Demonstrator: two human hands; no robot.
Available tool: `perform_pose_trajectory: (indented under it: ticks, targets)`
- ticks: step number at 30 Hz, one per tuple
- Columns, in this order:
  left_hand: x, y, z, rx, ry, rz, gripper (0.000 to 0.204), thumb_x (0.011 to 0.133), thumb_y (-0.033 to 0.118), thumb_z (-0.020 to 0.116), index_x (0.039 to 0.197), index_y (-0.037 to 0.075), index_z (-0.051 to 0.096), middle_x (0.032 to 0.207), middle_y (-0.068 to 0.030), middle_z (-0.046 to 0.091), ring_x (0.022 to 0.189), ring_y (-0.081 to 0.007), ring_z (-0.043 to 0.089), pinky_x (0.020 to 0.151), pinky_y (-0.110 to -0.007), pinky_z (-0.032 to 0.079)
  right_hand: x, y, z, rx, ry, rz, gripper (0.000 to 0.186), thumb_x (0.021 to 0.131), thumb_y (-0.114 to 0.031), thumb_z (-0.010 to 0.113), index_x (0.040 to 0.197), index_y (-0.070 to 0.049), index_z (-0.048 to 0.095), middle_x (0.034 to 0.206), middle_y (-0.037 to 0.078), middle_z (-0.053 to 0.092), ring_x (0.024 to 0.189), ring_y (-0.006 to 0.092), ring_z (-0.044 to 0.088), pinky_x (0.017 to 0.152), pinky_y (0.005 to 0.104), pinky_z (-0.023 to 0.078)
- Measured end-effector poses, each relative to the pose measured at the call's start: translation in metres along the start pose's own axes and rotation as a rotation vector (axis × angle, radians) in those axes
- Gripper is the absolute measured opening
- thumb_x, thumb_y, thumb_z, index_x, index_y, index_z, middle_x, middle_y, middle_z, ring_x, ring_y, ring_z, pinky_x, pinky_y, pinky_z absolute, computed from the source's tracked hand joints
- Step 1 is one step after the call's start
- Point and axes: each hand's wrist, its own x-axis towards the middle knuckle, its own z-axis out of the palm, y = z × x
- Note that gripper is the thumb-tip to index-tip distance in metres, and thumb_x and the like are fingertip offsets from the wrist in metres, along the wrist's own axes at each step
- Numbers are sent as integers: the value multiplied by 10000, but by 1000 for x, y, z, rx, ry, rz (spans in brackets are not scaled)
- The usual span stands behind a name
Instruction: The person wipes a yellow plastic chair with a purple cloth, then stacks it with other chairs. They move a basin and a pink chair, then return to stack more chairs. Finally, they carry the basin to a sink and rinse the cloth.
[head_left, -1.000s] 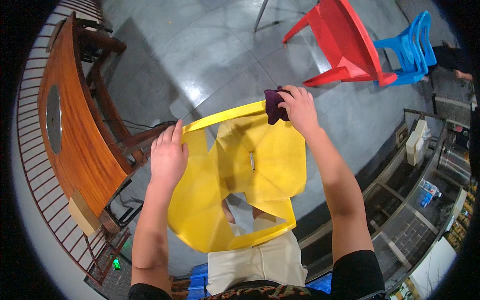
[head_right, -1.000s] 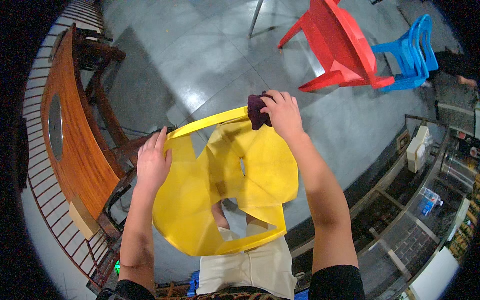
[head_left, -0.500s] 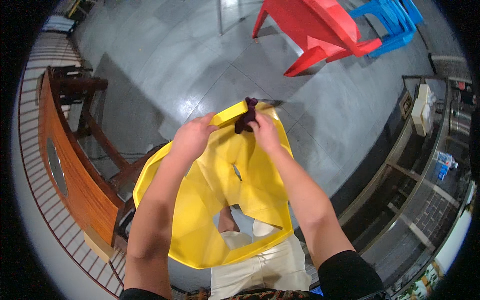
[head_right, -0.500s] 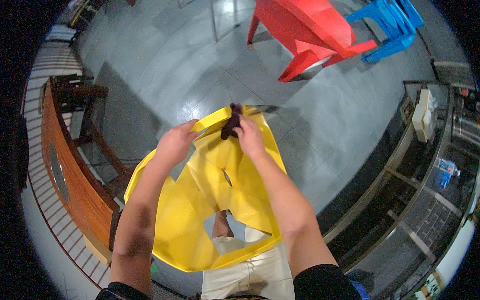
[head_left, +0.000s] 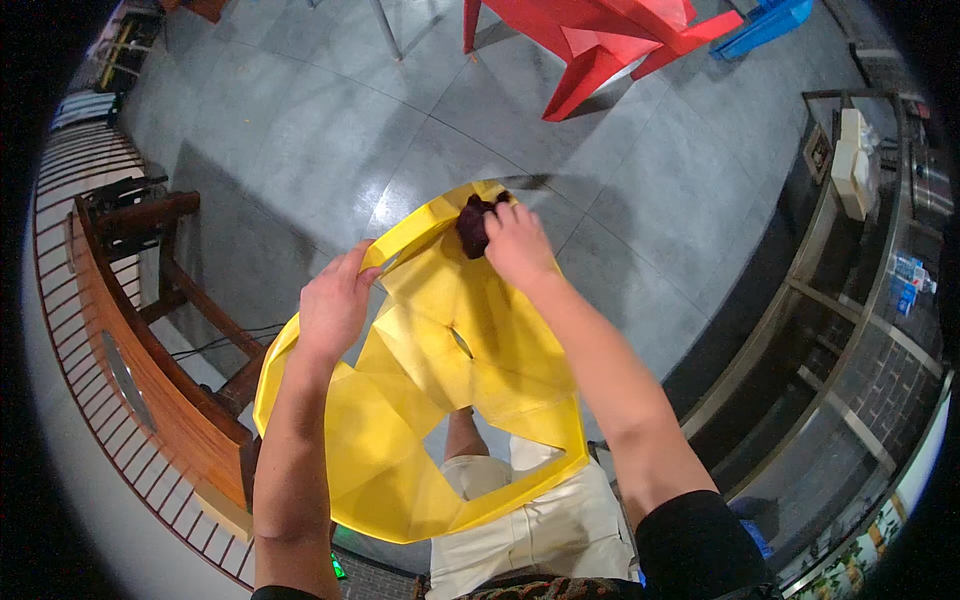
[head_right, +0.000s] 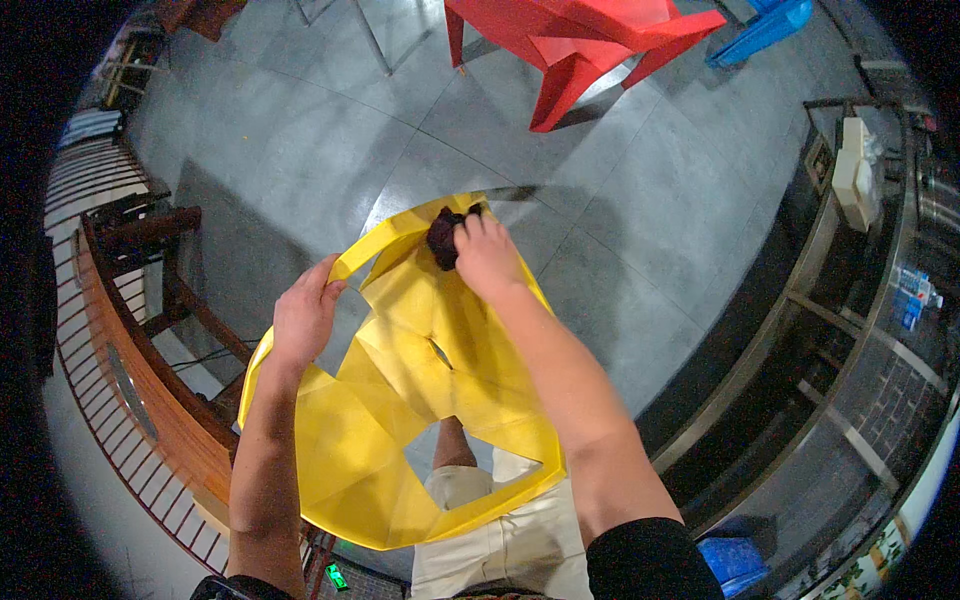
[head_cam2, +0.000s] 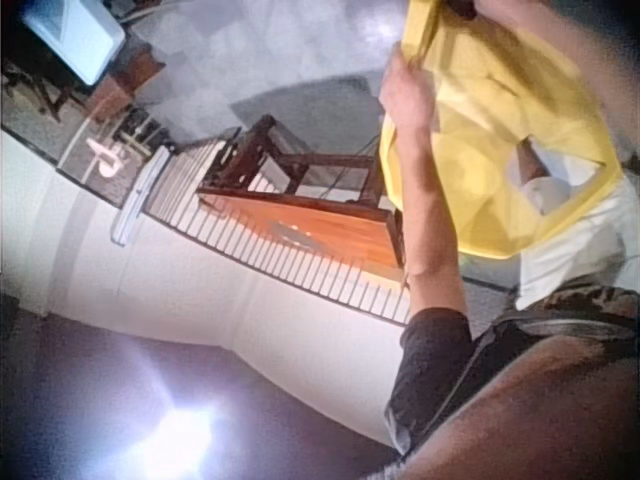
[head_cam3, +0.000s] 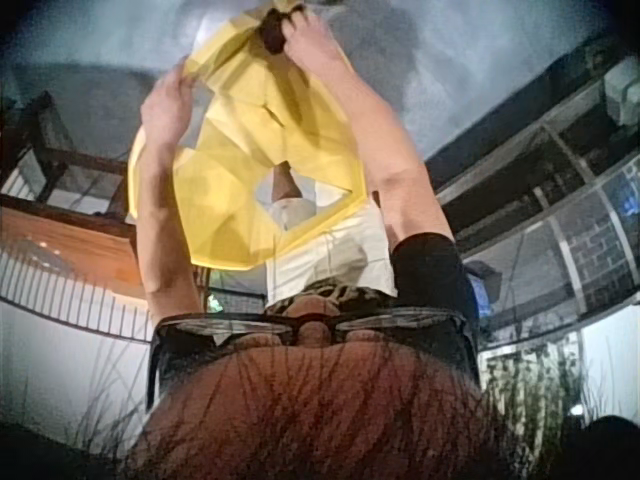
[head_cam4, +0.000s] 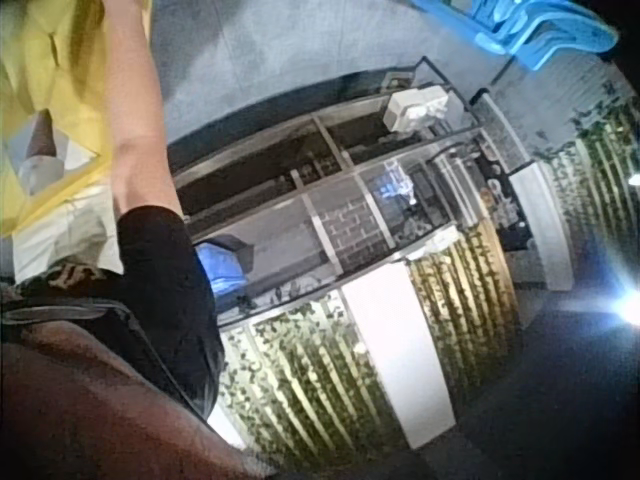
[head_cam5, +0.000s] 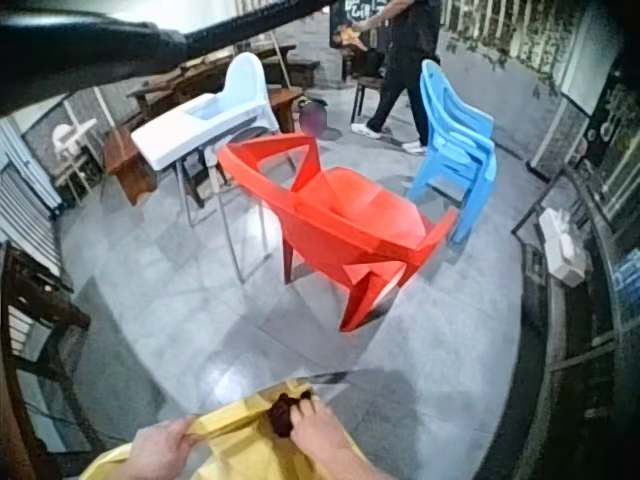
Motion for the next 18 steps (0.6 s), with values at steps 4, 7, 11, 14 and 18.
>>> perform_pose_trajectory:
  ticks: [4, 7, 11, 14, 18]
  targets:
    - [-2, -2, 1, -12, 25, 16, 332, 970, 254, 598, 1279, 133, 600, 1063, -149, 697, 937, -364, 673, 778, -463, 545, 9, 44, -27, 15, -40, 93, 363, 817, -195, 639, 1128, -8, 632, 1195, 164, 601, 1147, 356, 529, 998, 435, 450]
    - [0, -1, 1, -33, 33, 10, 336, 973, 257, 595, 1278, 118, 600, 1076, -163, 693, 954, -375, 666, 789, -471, 538, 19, 54, -32, 144, -48, -36, 420, 820, -238, 667, 1157, 9, 623, 1212, 183, 614, 1178, 390, 525, 1038, 445, 435]
    - [-2, -3, 2, -56, 20, -7, 338, 983, 285, 581, 1263, 95, 601, 1102, -183, 685, 978, -399, 654, 807, -486, 527, 5, 28, -18, 109, -27, -74, 611, 849, -348, 705, 1320, 16, 566, 1400, 221, 518, 1315, 396, 443, 1124, 465, 370]
    - [1, -1, 3, -15, 38, -8, 302, 965, 278, 608, 1193, 80, 608, 1037, -165, 694, 921, -387, 664, 762, -477, 534, 20, 21, 1, 105, -16, -58, 596, 854, -384, 705, 1301, -5, 597, 1326, 185, 579, 1314, 368, 453, 1127, 447, 360]
    - [-1, 0, 2, -4, 42, -1, 290, 953, 280, 628, 1156, 74, 609, 990, -161, 696, 883, -383, 667, 732, -472, 535, 56, 25, 2, 51, -158, -31, 485, 903, -423, 649, 1153, -9, 688, 1205, 162, 658, 1278, 332, 507, 1086, 444, 392]
